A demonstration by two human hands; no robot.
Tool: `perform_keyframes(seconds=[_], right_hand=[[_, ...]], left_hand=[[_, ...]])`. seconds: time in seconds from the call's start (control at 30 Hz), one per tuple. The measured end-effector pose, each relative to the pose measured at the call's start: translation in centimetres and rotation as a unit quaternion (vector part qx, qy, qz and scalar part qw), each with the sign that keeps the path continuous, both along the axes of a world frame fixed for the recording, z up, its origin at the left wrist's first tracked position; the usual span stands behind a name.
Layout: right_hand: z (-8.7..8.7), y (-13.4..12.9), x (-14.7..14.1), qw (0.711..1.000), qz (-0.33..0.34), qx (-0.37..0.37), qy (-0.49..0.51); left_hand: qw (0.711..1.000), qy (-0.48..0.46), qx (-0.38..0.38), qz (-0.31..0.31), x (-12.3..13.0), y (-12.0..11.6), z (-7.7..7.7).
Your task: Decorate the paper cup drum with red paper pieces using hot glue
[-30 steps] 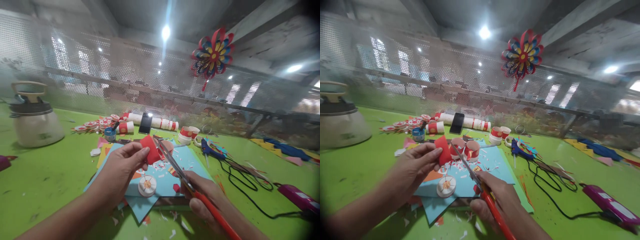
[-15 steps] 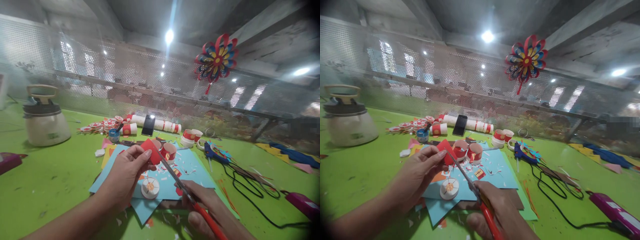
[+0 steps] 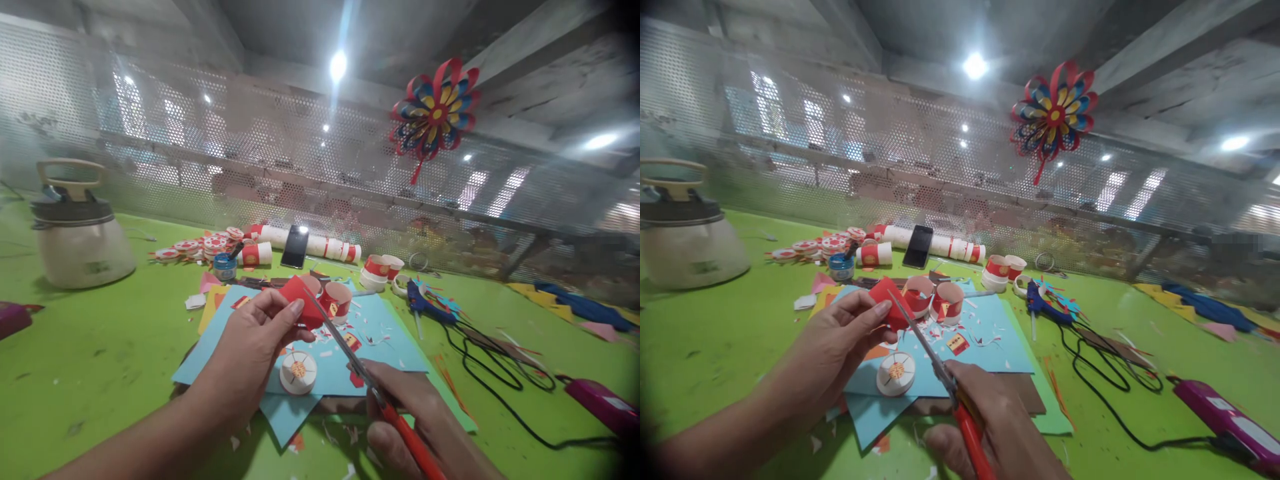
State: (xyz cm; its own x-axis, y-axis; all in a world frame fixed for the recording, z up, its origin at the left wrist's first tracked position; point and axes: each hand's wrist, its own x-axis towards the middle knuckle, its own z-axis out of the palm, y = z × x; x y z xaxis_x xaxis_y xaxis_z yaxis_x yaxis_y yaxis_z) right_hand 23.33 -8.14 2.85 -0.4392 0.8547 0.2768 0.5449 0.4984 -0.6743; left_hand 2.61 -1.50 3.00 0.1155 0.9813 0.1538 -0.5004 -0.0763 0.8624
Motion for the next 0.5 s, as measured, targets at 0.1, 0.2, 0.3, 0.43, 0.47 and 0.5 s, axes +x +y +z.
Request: perform_keyframes(seconds=[0.1, 0.2, 0.3, 0.43, 0.47, 0.5], right_hand=[[-0.26, -0.05, -0.01, 1.0, -0.02, 0.009, -0.022], [-0.43, -0.13, -0.04, 0.998, -0.043, 0.013, -0.034], [-0.27, -0.29, -0.06, 0.999, -0.038, 0.005, -0.029], [0.14, -0.38, -0.01, 1.0, -0.005, -0.004, 0.007], [0.21, -0.37, -0.01, 1.0, 0.0, -0.008, 0.012], [0.27, -0.35, -0.02, 1.0, 0.002, -0.011, 0.016]], left_hand=[[1.0, 0.006, -0.005, 0.006, -0.02, -0.12, 0.13], [1.0, 0.007, -0.004, 0.01, 0.02, -0.26, 0.33], [1.0, 0.019, -0.007, 0.012, -0.01, -0.31, 0.45], [0.999, 0.039, -0.012, 0.022, -0.06, -0.22, 0.45], [0.999, 0.041, -0.012, 0.023, -0.05, -0.19, 0.44], [0.999, 0.041, -0.011, 0.022, -0.03, -0.18, 0.44]])
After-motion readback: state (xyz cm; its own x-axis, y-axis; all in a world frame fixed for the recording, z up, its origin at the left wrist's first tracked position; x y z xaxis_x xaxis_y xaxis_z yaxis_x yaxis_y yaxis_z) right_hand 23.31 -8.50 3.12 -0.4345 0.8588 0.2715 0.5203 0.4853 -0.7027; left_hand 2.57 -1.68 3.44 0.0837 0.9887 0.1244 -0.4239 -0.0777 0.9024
